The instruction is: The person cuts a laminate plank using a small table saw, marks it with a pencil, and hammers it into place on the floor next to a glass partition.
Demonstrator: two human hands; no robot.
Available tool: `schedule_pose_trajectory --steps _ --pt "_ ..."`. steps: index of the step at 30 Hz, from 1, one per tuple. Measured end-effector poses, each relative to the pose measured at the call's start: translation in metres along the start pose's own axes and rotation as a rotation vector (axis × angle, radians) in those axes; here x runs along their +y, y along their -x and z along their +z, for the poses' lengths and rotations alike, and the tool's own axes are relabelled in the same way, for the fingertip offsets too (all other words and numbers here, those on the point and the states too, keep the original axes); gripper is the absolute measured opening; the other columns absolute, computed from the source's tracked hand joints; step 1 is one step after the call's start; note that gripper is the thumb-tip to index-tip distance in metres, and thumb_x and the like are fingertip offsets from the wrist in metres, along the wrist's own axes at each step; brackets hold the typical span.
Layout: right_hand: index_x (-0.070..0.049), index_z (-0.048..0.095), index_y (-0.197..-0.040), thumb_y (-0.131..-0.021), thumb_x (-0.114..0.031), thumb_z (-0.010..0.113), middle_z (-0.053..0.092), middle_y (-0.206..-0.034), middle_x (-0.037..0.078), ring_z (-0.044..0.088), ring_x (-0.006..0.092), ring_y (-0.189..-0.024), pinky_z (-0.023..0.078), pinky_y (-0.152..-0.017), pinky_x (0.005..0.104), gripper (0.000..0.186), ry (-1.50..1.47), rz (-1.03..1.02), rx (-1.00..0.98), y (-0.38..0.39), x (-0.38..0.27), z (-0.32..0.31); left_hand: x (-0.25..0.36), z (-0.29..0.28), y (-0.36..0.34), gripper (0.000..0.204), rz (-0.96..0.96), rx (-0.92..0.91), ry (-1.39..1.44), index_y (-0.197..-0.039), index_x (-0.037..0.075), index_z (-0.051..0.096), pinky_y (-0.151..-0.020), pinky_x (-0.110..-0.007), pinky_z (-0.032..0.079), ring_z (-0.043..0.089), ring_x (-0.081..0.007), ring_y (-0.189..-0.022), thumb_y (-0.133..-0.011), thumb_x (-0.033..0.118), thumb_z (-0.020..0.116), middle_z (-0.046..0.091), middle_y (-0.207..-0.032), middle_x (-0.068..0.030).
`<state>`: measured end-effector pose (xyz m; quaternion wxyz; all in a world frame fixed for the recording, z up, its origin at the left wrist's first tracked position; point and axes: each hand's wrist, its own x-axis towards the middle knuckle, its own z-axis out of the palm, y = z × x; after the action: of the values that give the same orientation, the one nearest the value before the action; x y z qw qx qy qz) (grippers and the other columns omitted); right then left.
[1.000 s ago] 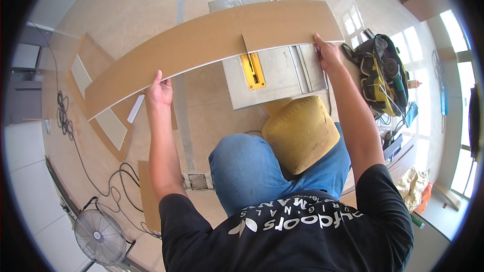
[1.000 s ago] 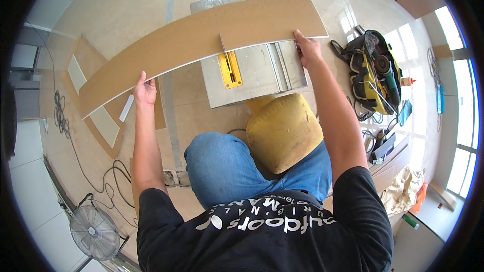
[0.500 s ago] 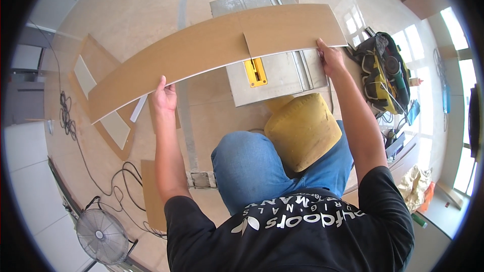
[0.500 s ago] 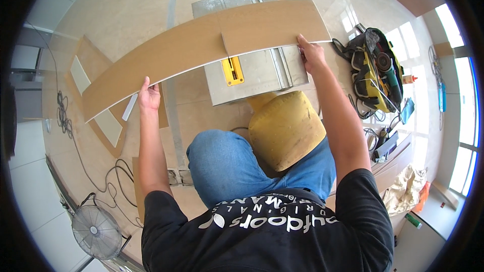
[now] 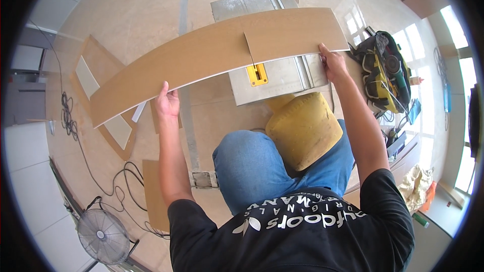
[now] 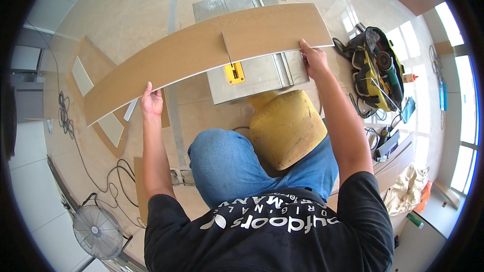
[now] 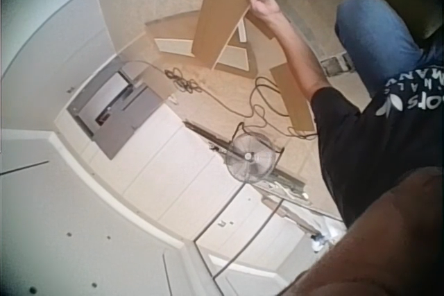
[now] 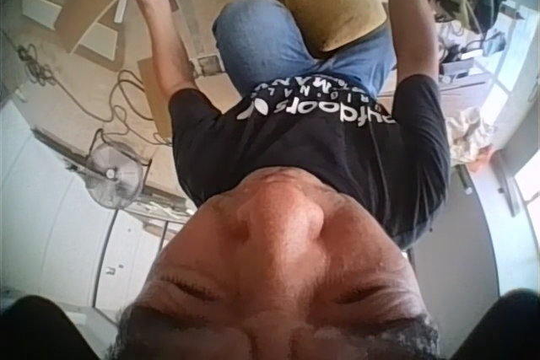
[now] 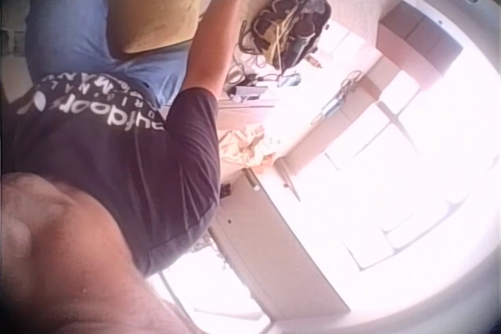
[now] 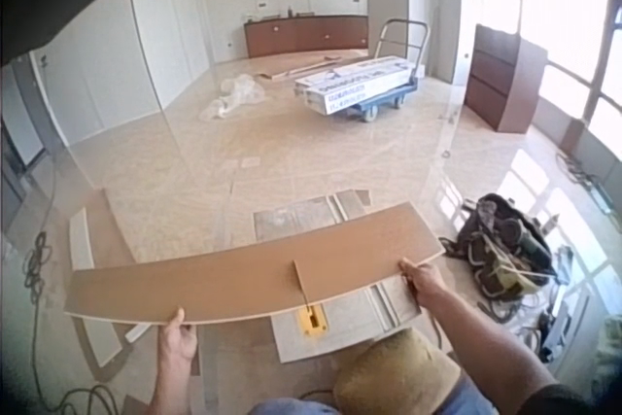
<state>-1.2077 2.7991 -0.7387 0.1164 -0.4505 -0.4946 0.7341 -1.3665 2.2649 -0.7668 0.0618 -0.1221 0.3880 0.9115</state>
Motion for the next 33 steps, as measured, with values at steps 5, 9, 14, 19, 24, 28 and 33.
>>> schedule_pose_trajectory --steps 5,9,14,19,24,28,33 --pt "0.001 0.064 -0.094 -0.091 -0.026 0.076 0.060 -0.076 0.004 0.053 0.0134 -0.059 0.047 -0.053 0.0288 0.030 -0.007 0.010 -0.008 0.005 0.002 -0.008 -0.003 -0.002 0.005 0.032 -0.006 -0.044 0.022 -0.127 0.005 0.058 -0.097 -0.035 0.057 0.063 -0.0211 -0.115 -0.096 0.002 0.062 0.064 -0.126 -0.0089" --pt "0.001 0.064 -0.094 -0.091 -0.026 0.076 0.060 -0.076 0.004 0.053 0.0125 -0.059 0.047 -0.053 0.0280 0.030 0.001 0.018 -0.024 0.007 0.004 -0.011 0.000 -0.013 0.004 0.032 0.010 -0.022 0.008 -0.128 0.006 0.058 -0.098 -0.034 0.057 0.062 -0.0210 -0.116 -0.096 0.002 0.062 0.064 -0.126 -0.0085" --pt "0.000 0.064 -0.094 -0.092 -0.026 0.075 0.058 -0.074 0.002 0.051 0.0110 -0.058 0.046 -0.052 0.0270 0.028 -0.017 0.014 -0.029 0.009 0.007 -0.019 -0.005 -0.008 0.014 0.034 -0.011 -0.033 0.002 -0.129 0.006 0.058 -0.100 -0.034 0.055 0.062 -0.0201 -0.116 -0.096 0.003 0.063 0.063 -0.128 -0.0077" --pt "0.001 0.064 -0.094 -0.092 -0.026 0.075 0.058 -0.075 0.002 0.050 0.0105 -0.058 0.044 -0.051 0.0260 0.030 -0.022 0.021 -0.037 0.021 0.007 -0.016 0.001 -0.009 0.022 0.033 -0.003 -0.016 -0.009 -0.129 0.005 0.058 -0.100 -0.034 0.055 0.062 -0.0204 -0.115 -0.096 0.003 0.063 0.064 -0.126 -0.0077" --pt "0.003 0.063 -0.095 -0.093 -0.027 0.074 0.057 -0.074 0.001 0.049 0.0096 -0.058 0.043 -0.051 0.0253 0.032 -0.015 0.032 -0.037 0.016 0.013 -0.026 -0.001 -0.009 0.030 0.032 -0.003 -0.023 -0.016 -0.128 0.004 0.058 -0.099 -0.034 0.056 0.062 -0.0203 -0.114 -0.096 0.003 0.063 0.064 -0.125 -0.0078" --pt "0.002 0.063 -0.096 -0.093 -0.027 0.074 0.054 -0.072 -0.002 0.046 0.0085 -0.058 0.042 -0.052 0.0243 0.031 -0.015 0.027 -0.042 0.017 0.016 -0.030 -0.001 -0.012 0.034 0.031 -0.011 -0.012 -0.002 -0.127 0.004 0.059 -0.098 -0.033 0.056 0.063 -0.0198 -0.113 -0.096 0.003 0.062 0.064 -0.125 -0.0078" --pt "0.003 0.063 -0.098 -0.093 -0.026 0.075 0.055 -0.075 -0.001 0.046 0.0088 -0.060 0.041 -0.053 0.0244 0.032 -0.008 0.044 -0.070 0.019 0.019 -0.035 -0.001 -0.015 0.038 0.030 -0.006 0.006 -0.005 -0.126 0.004 0.059 -0.097 -0.033 0.056 0.063 -0.0196 -0.112 -0.097 0.003 0.061 0.064 -0.124 -0.0077"
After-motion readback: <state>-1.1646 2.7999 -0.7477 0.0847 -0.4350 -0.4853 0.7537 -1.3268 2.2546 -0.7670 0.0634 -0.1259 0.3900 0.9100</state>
